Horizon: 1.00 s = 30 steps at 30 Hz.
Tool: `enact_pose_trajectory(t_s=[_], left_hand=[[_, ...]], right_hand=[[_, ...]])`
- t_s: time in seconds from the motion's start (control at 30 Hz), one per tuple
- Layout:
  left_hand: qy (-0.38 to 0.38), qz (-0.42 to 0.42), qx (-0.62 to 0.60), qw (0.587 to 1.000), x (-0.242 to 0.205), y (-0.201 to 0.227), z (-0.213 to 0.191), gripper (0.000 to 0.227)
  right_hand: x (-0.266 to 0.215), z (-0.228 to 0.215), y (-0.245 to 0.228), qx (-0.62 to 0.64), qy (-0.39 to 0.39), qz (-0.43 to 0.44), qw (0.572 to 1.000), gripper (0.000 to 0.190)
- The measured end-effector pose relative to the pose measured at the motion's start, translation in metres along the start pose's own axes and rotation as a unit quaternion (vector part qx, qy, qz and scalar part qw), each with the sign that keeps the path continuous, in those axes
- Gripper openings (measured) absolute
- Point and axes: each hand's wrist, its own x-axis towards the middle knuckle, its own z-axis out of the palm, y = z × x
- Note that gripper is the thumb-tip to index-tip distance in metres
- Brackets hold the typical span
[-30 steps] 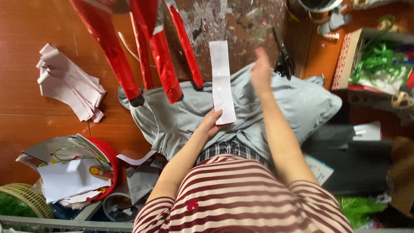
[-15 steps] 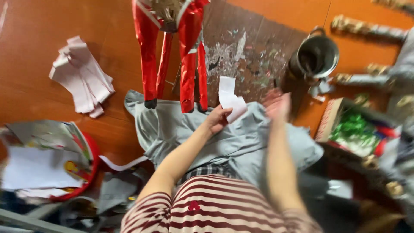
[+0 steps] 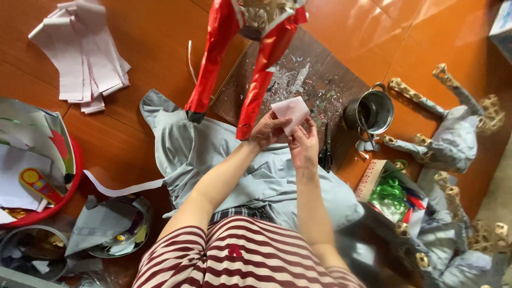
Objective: Applying paper strips and glue to assemble a decorative lantern frame.
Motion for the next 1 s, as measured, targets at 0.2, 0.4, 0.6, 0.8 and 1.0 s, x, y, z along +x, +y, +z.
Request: enact_pose_trajectory(t_s=[0.2,0.4,0.6,0.8,1.0], left_hand=[[-0.007,0.079,0.021,0.997,0.015,0.028,-0.037,0.045],[0.194,0.05,-0.041,0.979,0.039,0.092,-0.038,0.051],[0.005,0.158,-0.105,0.982,0.049,0.154,-0.003,0.042],[0.203,0.232,0.273,0.911,0.038,0.136,0.014,0.043],[0.307,0.184,0.622,0.696,0.03,0.135,0.048,0.065]], right_hand=[[0.008,-0.004,0.005,0.067,-0.076,0.07,0.992,0.027],[0.01,0.051,-0.054,-0.1,-0.026,-0.013,0.995,0.049],[0.061,0.097,-0.09,-0.124,-0.061,-0.125,0.983,0.073],[0.062,0.143,-0.102,-0.169,-0.144,-0.166,0.961,0.084],[0.07,0.147,-0.096,-0.247,-0.211,-0.206,0.923,0.083]])
